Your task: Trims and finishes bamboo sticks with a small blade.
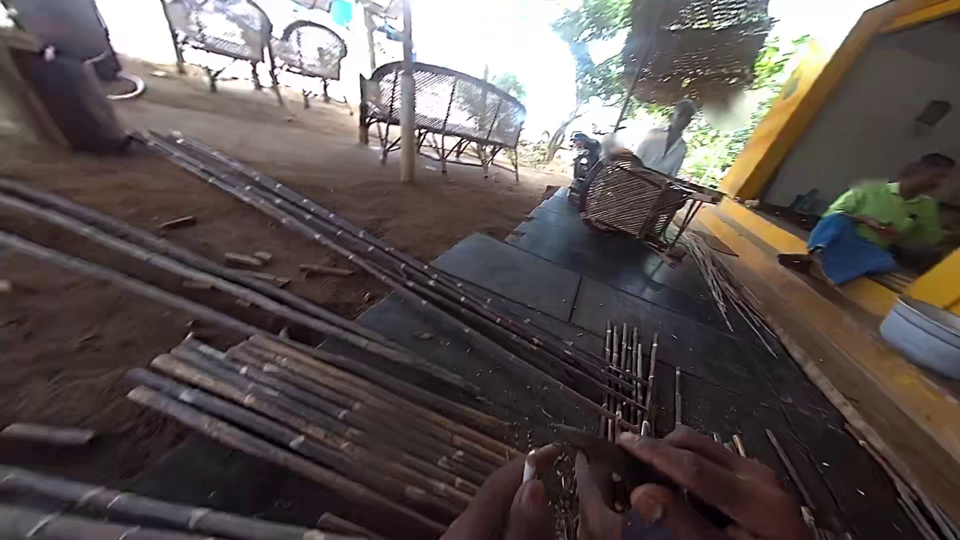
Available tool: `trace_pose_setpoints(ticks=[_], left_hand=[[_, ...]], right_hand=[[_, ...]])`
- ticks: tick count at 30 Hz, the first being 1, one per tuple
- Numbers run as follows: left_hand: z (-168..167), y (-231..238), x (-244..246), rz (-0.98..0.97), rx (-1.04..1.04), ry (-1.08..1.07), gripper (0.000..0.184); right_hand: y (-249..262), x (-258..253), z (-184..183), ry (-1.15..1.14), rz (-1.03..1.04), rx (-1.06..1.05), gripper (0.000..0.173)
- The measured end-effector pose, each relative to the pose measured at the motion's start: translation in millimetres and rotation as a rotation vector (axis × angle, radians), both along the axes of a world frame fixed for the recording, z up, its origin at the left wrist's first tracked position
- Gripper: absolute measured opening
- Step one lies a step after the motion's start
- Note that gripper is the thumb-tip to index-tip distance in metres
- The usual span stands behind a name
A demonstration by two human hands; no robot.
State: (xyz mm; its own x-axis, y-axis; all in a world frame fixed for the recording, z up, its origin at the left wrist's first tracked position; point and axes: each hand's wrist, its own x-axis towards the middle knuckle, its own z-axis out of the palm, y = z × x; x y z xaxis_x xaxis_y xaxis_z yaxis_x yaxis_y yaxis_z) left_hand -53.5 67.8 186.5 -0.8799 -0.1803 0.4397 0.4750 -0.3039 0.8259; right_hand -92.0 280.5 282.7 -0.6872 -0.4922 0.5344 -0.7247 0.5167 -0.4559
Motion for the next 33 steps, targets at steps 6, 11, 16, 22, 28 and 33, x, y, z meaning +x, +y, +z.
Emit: trace_pose_setpoints(ticks=[6,11,16,22,28,33], left_hand=[[4.9,2.5,0.1,0.006,0.020,0.015,0.028],[3.0,3.9,-4.4,-0.038,-0.014,0.062,0.035],[1.4,4.0,-3.8,-0.018,-0.060,0.089,0.038],[0.4,5.4,-1.5,0.077,-0.094,0.067,0.028],[-0.5,5.0,-1.1,0.143,-0.113,-0.008,0.025],[1.1,3.9,-1.7,0.078,-0.056,-0.022,0.032]], right_hand=[[7.3,0.8,0.6,-0.051,0.030,0.104,0.032],[8.5,2.6,0.2,-0.023,0.010,0.186,0.031],[7.5,4.0,-1.2,-0.015,0.024,0.188,0.031],[6.8,7.2,-6.6,0.048,0.005,0.193,0.029],[0.0,12.7,-8.5,0.135,-0.088,0.246,0.032],[1.0,9.0,-3.1,0.139,-0.109,0.163,0.032]])
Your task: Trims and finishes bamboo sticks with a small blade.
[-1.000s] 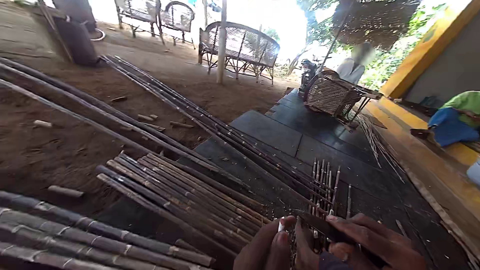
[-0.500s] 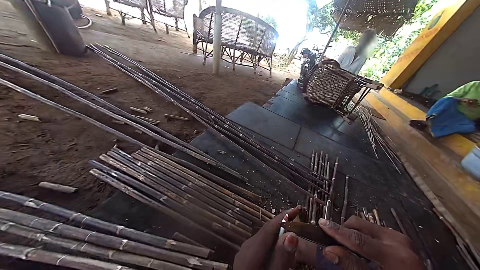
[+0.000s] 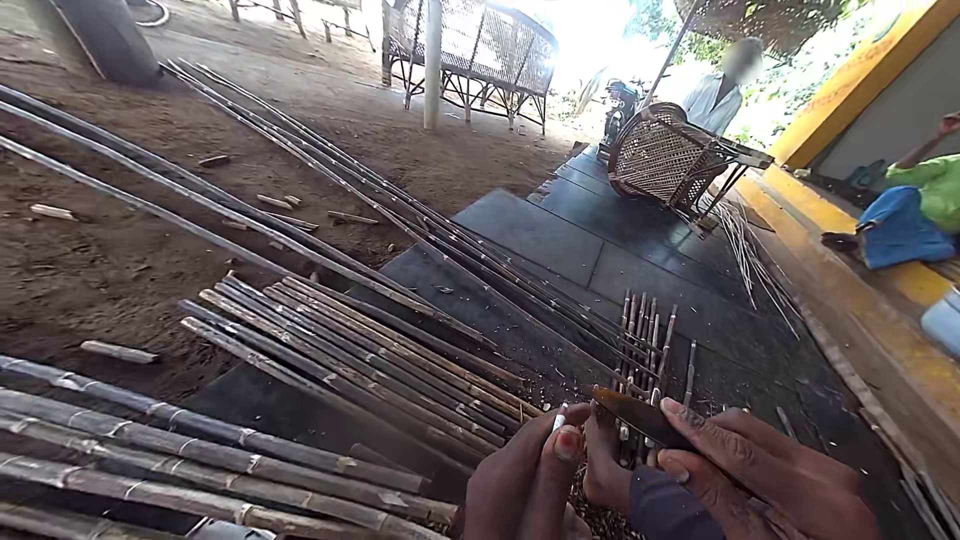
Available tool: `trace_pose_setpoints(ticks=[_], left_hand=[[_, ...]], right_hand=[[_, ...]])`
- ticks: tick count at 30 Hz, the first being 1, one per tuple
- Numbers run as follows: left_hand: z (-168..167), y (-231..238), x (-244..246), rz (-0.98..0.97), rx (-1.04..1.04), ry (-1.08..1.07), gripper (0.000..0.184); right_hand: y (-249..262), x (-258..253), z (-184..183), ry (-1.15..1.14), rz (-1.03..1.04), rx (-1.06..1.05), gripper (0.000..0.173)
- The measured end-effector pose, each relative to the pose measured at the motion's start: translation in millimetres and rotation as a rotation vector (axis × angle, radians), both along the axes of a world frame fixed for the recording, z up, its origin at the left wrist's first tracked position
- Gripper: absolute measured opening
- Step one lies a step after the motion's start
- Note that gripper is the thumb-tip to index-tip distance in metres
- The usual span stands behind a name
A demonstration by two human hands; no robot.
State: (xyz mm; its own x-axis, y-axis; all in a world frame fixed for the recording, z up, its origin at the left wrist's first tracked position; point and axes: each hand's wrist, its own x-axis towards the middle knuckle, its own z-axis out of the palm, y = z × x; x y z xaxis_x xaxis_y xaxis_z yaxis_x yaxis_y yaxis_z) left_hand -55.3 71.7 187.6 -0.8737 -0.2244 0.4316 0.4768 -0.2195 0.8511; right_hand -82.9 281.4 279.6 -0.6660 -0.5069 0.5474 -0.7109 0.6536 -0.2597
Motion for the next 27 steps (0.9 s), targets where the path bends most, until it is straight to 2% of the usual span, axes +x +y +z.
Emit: trace_pose_setpoints(ticks=[4,11,16,27], left_hand=[[-0.5,0.3,-3.1,-0.071,0.066,0.004,0.032],[-0.3,0.8,-4.0,-0.120,0.024,0.069,0.039],[-0.2,2.7,-3.7,-0.059,-0.020,0.064,0.035],[-2.9,1.7,-3.9,0.040,-0.060,-0.015,0.027]], right_hand=[[0.8,-1.6,-0.7,-0.063,0.047,0.018,0.031],[3.0,-2.8,-1.8,-0.107,0.085,0.036,0.030],[3.3,-1.3,-3.0,-0.099,0.083,0.066,0.030],[-2.8,5.5,-8.0,0.082,-0.014,0.178,0.033]])
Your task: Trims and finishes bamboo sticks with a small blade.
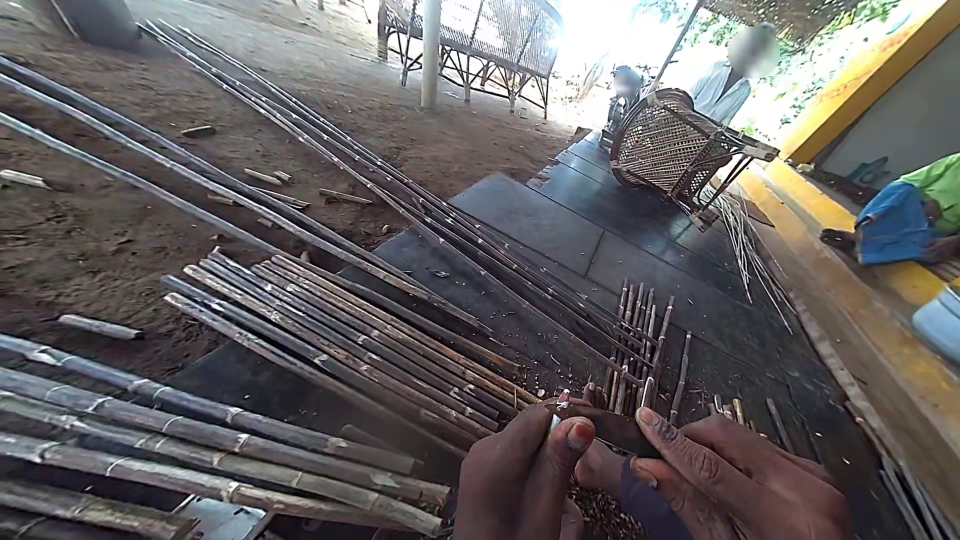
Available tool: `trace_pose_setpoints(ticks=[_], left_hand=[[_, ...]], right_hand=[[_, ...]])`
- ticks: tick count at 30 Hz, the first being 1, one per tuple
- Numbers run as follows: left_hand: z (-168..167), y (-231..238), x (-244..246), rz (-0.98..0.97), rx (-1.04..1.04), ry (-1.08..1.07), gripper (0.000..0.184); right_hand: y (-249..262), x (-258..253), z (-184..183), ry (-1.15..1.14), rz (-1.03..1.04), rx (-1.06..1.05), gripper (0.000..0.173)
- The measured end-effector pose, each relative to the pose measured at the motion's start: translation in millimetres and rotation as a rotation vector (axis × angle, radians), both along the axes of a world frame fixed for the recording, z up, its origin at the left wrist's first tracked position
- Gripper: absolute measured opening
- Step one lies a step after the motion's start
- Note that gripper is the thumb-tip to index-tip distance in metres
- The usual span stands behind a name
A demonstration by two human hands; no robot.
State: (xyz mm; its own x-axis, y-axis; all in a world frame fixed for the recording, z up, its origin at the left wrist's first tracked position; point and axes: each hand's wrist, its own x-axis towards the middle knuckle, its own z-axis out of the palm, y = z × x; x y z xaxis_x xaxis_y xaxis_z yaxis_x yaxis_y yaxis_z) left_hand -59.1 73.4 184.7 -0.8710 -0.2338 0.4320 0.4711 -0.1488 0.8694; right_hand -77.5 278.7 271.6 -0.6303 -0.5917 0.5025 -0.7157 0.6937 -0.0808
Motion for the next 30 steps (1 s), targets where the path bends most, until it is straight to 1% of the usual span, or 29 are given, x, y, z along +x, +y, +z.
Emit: trace_pose_setpoints(ticks=[13,18,22,27,30], left_hand=[[-2.6,-0.5,-4.5,0.053,-0.019,-0.021,0.028],[-5.8,-1.2,-5.4,0.050,-0.014,-0.042,0.030],[-9.8,-1.5,-7.6,-0.001,0.026,-0.040,0.031],[-5.5,0.7,-6.9,-0.090,0.019,-0.003,0.034],[-3.8,1.4,-6.1,-0.089,-0.028,0.007,0.034]], right_hand=[[-4.9,-0.8,0.6,0.003,-0.026,0.021,0.032],[-5.7,-1.8,-0.1,0.021,-0.051,-0.019,0.032],[-3.2,-4.4,4.8,0.001,-0.054,-0.089,0.031],[1.7,-7.0,1.3,-0.078,-0.010,-0.062,0.032],[3.6,-6.6,1.0,-0.126,0.004,-0.045,0.033]])
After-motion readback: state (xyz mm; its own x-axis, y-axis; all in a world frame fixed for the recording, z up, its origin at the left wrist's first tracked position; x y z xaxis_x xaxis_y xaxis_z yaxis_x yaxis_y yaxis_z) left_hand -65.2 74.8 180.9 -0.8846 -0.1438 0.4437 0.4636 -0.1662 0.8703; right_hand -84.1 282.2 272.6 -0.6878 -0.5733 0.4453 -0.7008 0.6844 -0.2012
